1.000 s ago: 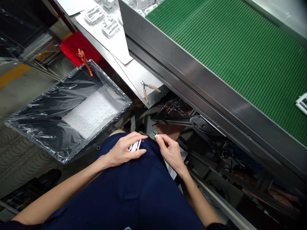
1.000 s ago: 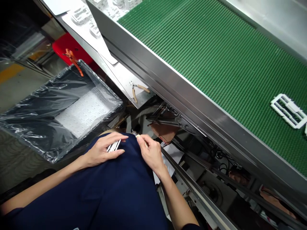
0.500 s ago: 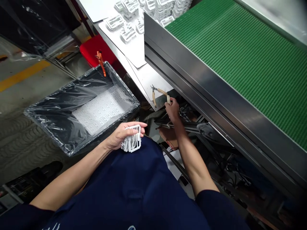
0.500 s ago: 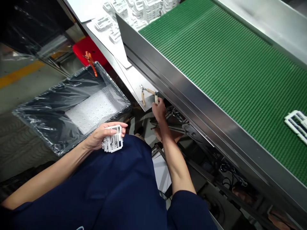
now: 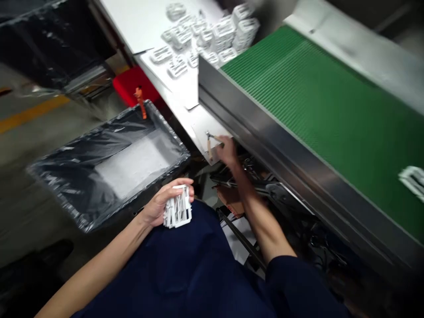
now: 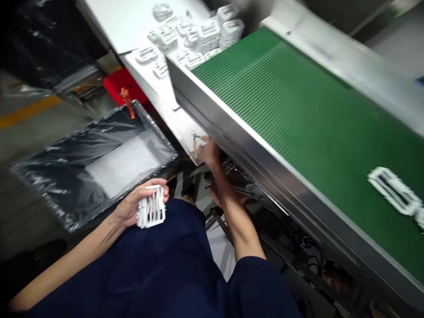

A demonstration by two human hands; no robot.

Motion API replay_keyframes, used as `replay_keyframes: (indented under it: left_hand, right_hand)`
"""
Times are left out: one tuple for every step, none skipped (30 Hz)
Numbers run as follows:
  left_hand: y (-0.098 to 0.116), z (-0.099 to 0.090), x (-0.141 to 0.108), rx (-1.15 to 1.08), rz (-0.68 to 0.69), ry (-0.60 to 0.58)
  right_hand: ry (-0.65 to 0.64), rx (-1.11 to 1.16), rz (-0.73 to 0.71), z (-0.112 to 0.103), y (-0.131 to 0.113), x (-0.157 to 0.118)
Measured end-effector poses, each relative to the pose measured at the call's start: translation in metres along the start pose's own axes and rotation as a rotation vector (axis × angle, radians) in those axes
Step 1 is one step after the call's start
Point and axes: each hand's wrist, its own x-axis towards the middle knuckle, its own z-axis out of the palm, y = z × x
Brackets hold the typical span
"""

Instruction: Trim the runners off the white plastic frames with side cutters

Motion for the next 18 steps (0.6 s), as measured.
replay_keyframes:
  left_hand:
    - [0.000, 0.001, 0.001, 0.014, -0.030, 0.018]
    - [0.000, 0.001, 0.003, 0.039, -0.081, 0.039]
    - [0.000, 0.002, 0.005, 0.071, -0.150, 0.070]
    - [0.001, 0.002, 0.008, 0.096, -0.209, 0.112]
    - [0.002, 0.003, 0.013, 0.113, -0.266, 0.139]
    - [0.003, 0.005, 0.018, 0.125, -0.310, 0.152]
    - [0.004, 0.009, 0.023, 0.135, -0.365, 0.142]
    - [0.005, 0.014, 0.027, 0.145, -0.423, 0.114]
    - [0.004, 0.020, 0.031, 0.150, -0.463, 0.084]
    - [0.003, 0.026, 0.033, 0.153, -0.483, 0.056]
    - [0.000, 0.031, 0.035, 0.161, -0.477, 0.034]
    - [-0.004, 0.035, 0.036, 0.174, -0.448, 0.022]
    - [-0.009, 0.037, 0.037, 0.191, -0.407, 0.022]
    - [-0.014, 0.037, 0.039, 0.219, -0.370, 0.024]
    - [-0.020, 0.034, 0.042, 0.257, -0.349, 0.026]
    - [-0.025, 0.029, 0.046, 0.296, -0.341, 0.023]
    - [-0.030, 0.022, 0.052, 0.331, -0.342, 0.016]
    - [-0.034, 0.016, 0.059, 0.354, -0.341, 0.007]
  right_hand:
    - [-0.033, -0.007, -0.014, -0.010, -0.008, -0.019]
    - [-0.062, -0.018, -0.033, -0.024, -0.016, -0.039]
    - [-0.112, -0.011, -0.077, -0.041, -0.026, -0.062]
    - [-0.261, 0.065, -0.202, -0.061, -0.037, -0.085]
    - [-0.366, 0.126, -0.278, -0.082, -0.050, -0.108]
    - [-0.381, 0.171, -0.300, -0.104, -0.062, -0.129]
    - [-0.352, 0.209, -0.305, -0.128, -0.073, -0.148]
    - [-0.278, 0.232, -0.307, -0.152, -0.082, -0.164]
    - [-0.159, 0.218, -0.288, -0.176, -0.086, -0.177]
    - [-0.022, 0.157, -0.239, -0.199, -0.085, -0.185]
    - [0.122, 0.059, -0.171, -0.222, -0.077, -0.189]
    - [0.257, -0.075, -0.070, -0.243, -0.065, -0.189]
    - [0.366, -0.224, 0.040, -0.263, -0.048, -0.186]
    - [0.433, -0.363, 0.149, -0.282, -0.029, -0.180]
    - [0.460, -0.481, 0.272, -0.298, -0.010, -0.173]
    - [0.431, -0.555, 0.386, -0.312, 0.008, -0.165]
    - [0.420, -0.580, 0.442, -0.324, 0.023, -0.159]
    - [0.402, -0.593, 0.487, -0.334, 0.035, -0.154]
